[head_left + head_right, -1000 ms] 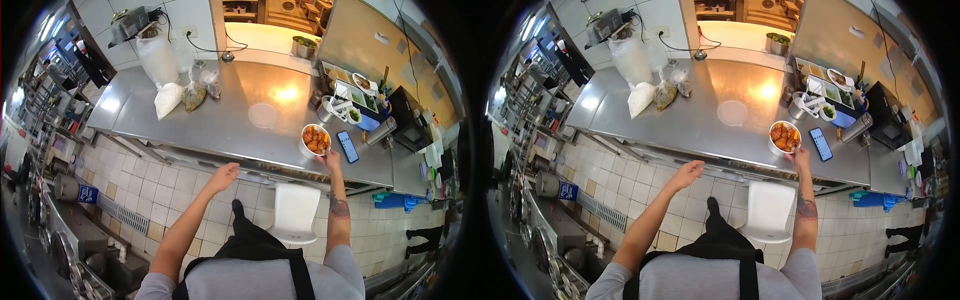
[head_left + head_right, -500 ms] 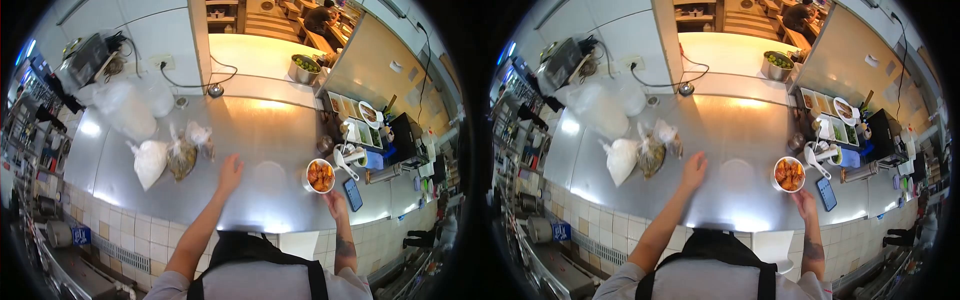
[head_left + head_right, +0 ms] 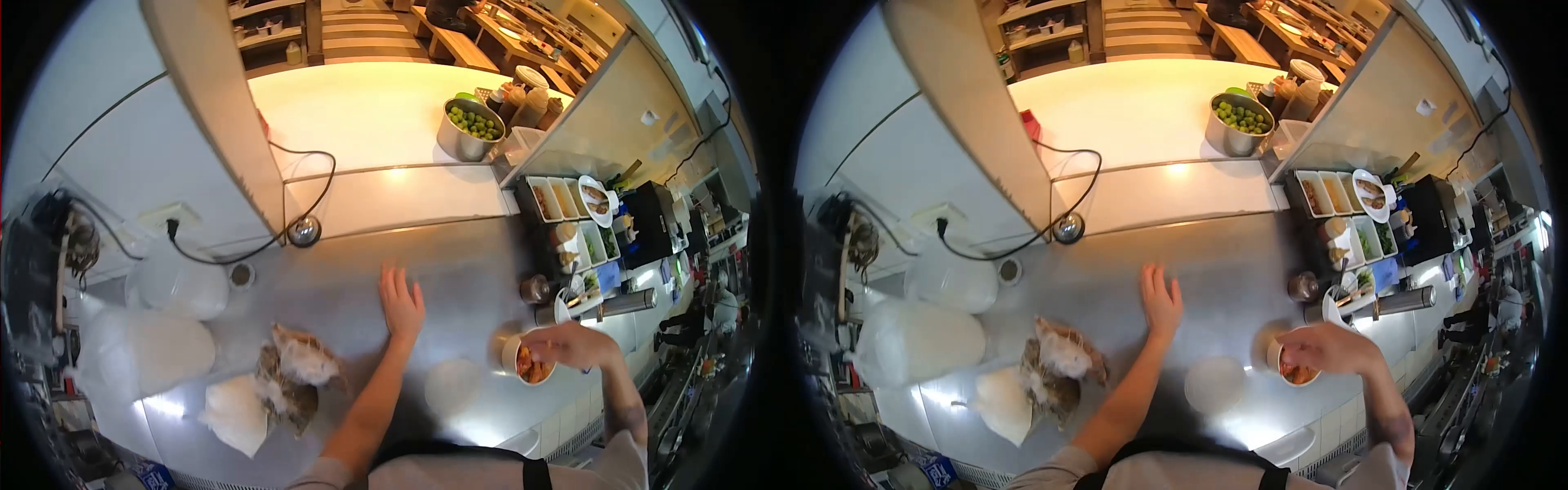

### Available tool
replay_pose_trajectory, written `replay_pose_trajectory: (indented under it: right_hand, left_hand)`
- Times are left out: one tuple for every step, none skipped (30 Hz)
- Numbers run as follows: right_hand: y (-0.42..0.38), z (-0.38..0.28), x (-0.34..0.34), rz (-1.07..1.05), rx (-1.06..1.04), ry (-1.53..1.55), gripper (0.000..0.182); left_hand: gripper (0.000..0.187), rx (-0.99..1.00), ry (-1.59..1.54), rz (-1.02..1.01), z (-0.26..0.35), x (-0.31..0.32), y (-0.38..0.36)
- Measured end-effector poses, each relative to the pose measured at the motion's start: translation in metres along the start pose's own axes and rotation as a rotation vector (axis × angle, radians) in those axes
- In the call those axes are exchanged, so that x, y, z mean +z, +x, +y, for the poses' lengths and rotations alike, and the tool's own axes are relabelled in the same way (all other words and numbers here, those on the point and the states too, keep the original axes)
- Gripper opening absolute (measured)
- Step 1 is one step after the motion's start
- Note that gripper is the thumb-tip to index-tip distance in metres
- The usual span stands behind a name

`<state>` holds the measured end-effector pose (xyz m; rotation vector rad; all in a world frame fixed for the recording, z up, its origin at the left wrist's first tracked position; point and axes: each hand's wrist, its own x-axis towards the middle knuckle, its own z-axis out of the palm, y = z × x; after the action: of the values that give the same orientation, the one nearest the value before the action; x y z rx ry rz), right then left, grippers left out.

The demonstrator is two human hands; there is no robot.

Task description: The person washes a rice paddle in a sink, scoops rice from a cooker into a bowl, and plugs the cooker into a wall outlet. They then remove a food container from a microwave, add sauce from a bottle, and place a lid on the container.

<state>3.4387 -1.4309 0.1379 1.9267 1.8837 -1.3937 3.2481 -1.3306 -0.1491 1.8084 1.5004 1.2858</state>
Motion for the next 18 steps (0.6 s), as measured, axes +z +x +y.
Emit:
replay_pose_trajectory:
  right_hand:
    - [0.037, 0.017, -0.014, 0.031, -0.218, -0.102, 0.035]
    - [0.073, 0.024, -0.032, 0.064, -0.190, -0.216, 0.036]
    - [0.111, 0.025, -0.053, 0.098, -0.165, -0.331, 0.037]
    - [0.151, 0.023, -0.078, 0.119, -0.049, -0.337, 0.039]
    - [0.194, 0.041, -0.093, 0.463, -0.276, -0.278, 0.038]
    - [0.239, 0.046, -0.123, 0.591, -0.329, -0.396, 0.036]
    - [0.286, 0.058, -0.154, 0.705, -0.362, -0.358, 0.036]
    - [0.317, 0.054, -0.179, 0.833, -0.186, -0.317, 0.034]
    - [0.360, 0.072, -0.201, 1.093, -0.224, -0.192, 0.039]
    - [0.388, 0.086, -0.227, 1.175, -0.085, -0.153, 0.041]
    - [0.411, 0.099, -0.246, 1.251, 0.051, -0.113, 0.042]
    - [0.431, 0.112, -0.258, 1.250, 0.047, -0.115, 0.042]
    - [0.448, 0.127, -0.270, 1.352, 0.285, -0.064, 0.046]
    - [0.457, 0.134, -0.275, 1.440, 0.531, -0.007, 0.049]
    - [0.462, 0.144, -0.280, 1.434, 0.528, 0.000, 0.049]
    - [0.459, 0.149, -0.285, 1.334, 0.572, 0.011, 0.052]
    - [0.457, 0.150, -0.287, 1.231, 0.617, 0.019, 0.055]
    - [0.458, 0.149, -0.289, 1.224, 0.621, 0.023, 0.055]
  left_hand:
    - [0.036, -0.004, 0.092, -0.012, 0.003, 0.000, -0.001]
    - [0.036, -0.007, 0.087, -0.017, -0.002, 0.002, -0.006]
    - [0.035, -0.038, 0.011, 0.014, -0.009, 0.003, -0.010]
    - [0.035, -0.069, -0.065, 0.047, -0.016, 0.005, -0.012]
    - [0.035, -0.067, -0.068, 0.046, -0.017, 0.006, -0.009]
    - [0.034, -0.072, -0.022, 0.012, -0.014, 0.005, -0.007]
    - [0.033, -0.079, 0.026, -0.026, -0.011, 0.003, -0.006]
    - [0.033, -0.078, 0.024, -0.032, -0.011, 0.003, -0.006]
    - [0.033, -0.086, 0.037, -0.035, -0.011, 0.004, -0.005]
    - [0.032, -0.096, 0.049, -0.035, -0.011, 0.005, -0.006]
    - [0.032, -0.099, 0.047, -0.037, -0.010, 0.004, -0.006]
    - [0.032, -0.117, 0.024, -0.041, -0.010, 0.003, -0.006]
    - [0.032, -0.134, 0.002, -0.044, -0.009, 0.004, -0.005]
    - [0.032, -0.134, 0.006, -0.041, -0.008, 0.005, -0.005]
    - [0.032, -0.146, 0.010, -0.052, -0.008, 0.004, -0.006]
    - [0.032, -0.158, 0.015, -0.065, -0.008, 0.004, -0.005]
    - [0.032, -0.161, 0.024, -0.068, -0.007, 0.004, -0.004]
    - [0.032, -0.164, 0.031, -0.076, -0.005, 0.004, -0.003]
